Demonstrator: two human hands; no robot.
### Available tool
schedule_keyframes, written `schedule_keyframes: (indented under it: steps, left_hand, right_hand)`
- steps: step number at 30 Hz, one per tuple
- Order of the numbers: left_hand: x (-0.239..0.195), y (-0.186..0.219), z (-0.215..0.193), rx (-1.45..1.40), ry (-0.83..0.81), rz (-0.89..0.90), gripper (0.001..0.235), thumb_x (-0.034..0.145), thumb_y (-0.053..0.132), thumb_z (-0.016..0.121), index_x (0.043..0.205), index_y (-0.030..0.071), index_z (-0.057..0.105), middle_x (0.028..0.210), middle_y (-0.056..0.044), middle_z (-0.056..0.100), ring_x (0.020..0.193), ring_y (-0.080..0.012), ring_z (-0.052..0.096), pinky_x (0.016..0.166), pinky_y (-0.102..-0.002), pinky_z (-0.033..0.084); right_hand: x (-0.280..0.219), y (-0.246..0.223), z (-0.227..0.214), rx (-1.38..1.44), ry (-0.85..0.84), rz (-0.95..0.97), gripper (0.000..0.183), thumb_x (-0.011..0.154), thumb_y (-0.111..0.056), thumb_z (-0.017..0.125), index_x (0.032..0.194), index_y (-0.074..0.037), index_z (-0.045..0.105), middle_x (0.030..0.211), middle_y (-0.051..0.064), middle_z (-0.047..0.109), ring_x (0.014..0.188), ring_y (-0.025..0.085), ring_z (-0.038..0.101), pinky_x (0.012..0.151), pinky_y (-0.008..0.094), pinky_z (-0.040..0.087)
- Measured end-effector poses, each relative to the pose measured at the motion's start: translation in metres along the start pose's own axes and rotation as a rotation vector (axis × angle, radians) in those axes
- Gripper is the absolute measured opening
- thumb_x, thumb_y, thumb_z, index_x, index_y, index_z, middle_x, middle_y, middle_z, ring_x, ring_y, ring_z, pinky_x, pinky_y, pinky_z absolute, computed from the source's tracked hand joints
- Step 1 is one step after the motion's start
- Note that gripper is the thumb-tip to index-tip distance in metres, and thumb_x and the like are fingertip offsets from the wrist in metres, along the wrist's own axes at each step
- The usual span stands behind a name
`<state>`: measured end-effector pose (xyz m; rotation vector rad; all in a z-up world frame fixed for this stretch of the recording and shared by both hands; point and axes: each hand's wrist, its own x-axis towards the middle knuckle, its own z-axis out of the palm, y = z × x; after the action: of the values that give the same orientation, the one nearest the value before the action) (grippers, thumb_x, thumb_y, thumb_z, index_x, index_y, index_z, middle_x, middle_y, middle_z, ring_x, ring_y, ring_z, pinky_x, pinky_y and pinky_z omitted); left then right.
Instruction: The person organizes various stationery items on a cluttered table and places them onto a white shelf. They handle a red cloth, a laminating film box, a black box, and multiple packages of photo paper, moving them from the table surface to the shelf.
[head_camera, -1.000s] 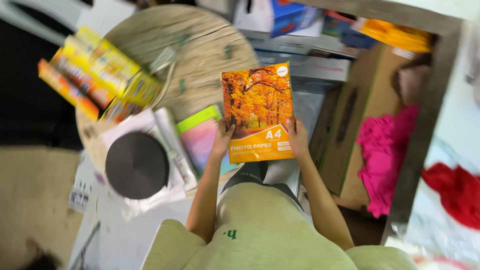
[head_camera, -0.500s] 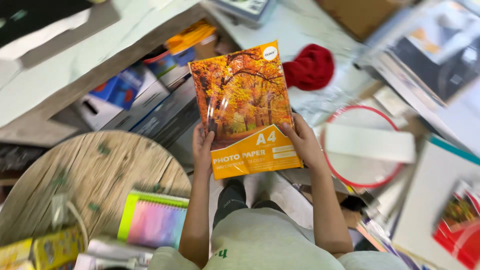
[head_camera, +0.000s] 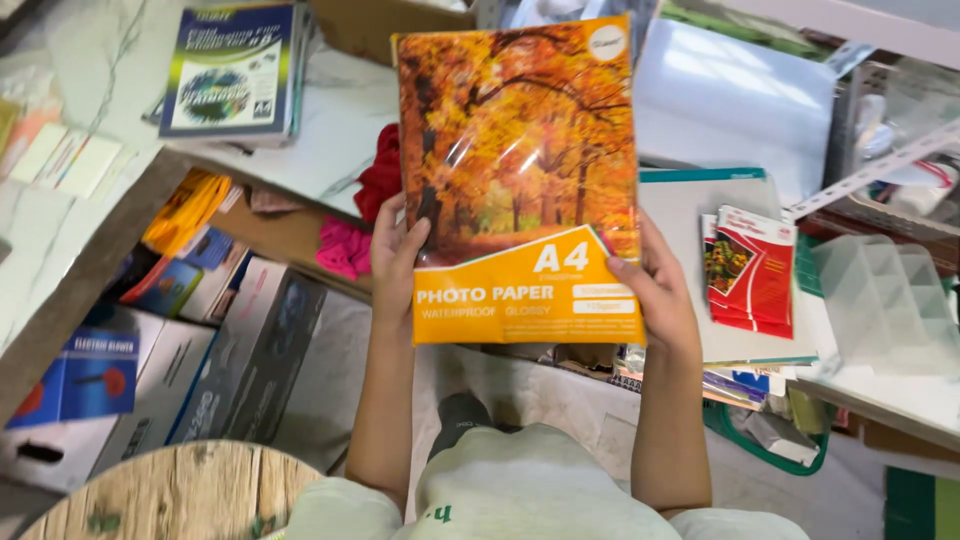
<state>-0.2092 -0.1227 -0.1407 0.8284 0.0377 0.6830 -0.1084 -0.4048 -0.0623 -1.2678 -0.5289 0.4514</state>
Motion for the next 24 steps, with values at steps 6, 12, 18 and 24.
schedule_keyframes:
  steps: [6, 12, 18, 24]
  left_hand:
    - [0.097, 0.006, 0.059, 0.005, -0.236, -0.047, 0.041, 0.101, 0.002, 0.065, 0.139, -0.001, 0.049, 0.126, -0.015, 0.069, 0.114, -0.0178, 0.067, 0.099, -0.033, 0.055]
    - [0.188, 0.013, 0.099, -0.015, -0.365, -0.079, 0.038, 0.1, 0.004, 0.067, 0.135, -0.003, 0.055, 0.118, -0.012, 0.071, 0.102, -0.0162, 0.071, 0.088, -0.031, 0.058]
    - [0.259, -0.001, 0.101, -0.006, -0.438, -0.058, 0.036, 0.099, 0.007, 0.07, 0.131, -0.005, 0.057, 0.115, -0.014, 0.073, 0.099, -0.0177, 0.072, 0.086, -0.032, 0.059]
    - [0.31, -0.011, 0.081, 0.015, -0.429, -0.063, 0.036, 0.102, 0.012, 0.069, 0.132, -0.006, 0.059, 0.119, -0.014, 0.072, 0.103, -0.0184, 0.071, 0.089, -0.033, 0.059]
  right_hand:
    - [0.023, -0.031, -0.012, 0.016, 0.186, -0.264, 0.069, 0.092, 0.003, 0.057, 0.158, 0.007, 0.036, 0.155, 0.016, 0.052, 0.142, 0.022, 0.052, 0.118, 0.033, 0.041]
    - [0.072, -0.06, -0.001, 0.127, 0.275, -0.398, 0.066, 0.094, 0.001, 0.056, 0.157, 0.008, 0.039, 0.146, 0.019, 0.058, 0.132, 0.024, 0.062, 0.114, 0.035, 0.049]
    - [0.126, -0.064, -0.013, 0.205, 0.321, -0.453, 0.064, 0.094, 0.001, 0.056, 0.156, 0.006, 0.04, 0.144, 0.018, 0.06, 0.127, 0.024, 0.065, 0.109, 0.034, 0.052]
    - [0.163, -0.076, -0.01, 0.21, 0.232, -0.439, 0.059, 0.095, 0.0, 0.056, 0.153, 0.007, 0.044, 0.137, 0.019, 0.064, 0.118, 0.023, 0.068, 0.103, 0.032, 0.055]
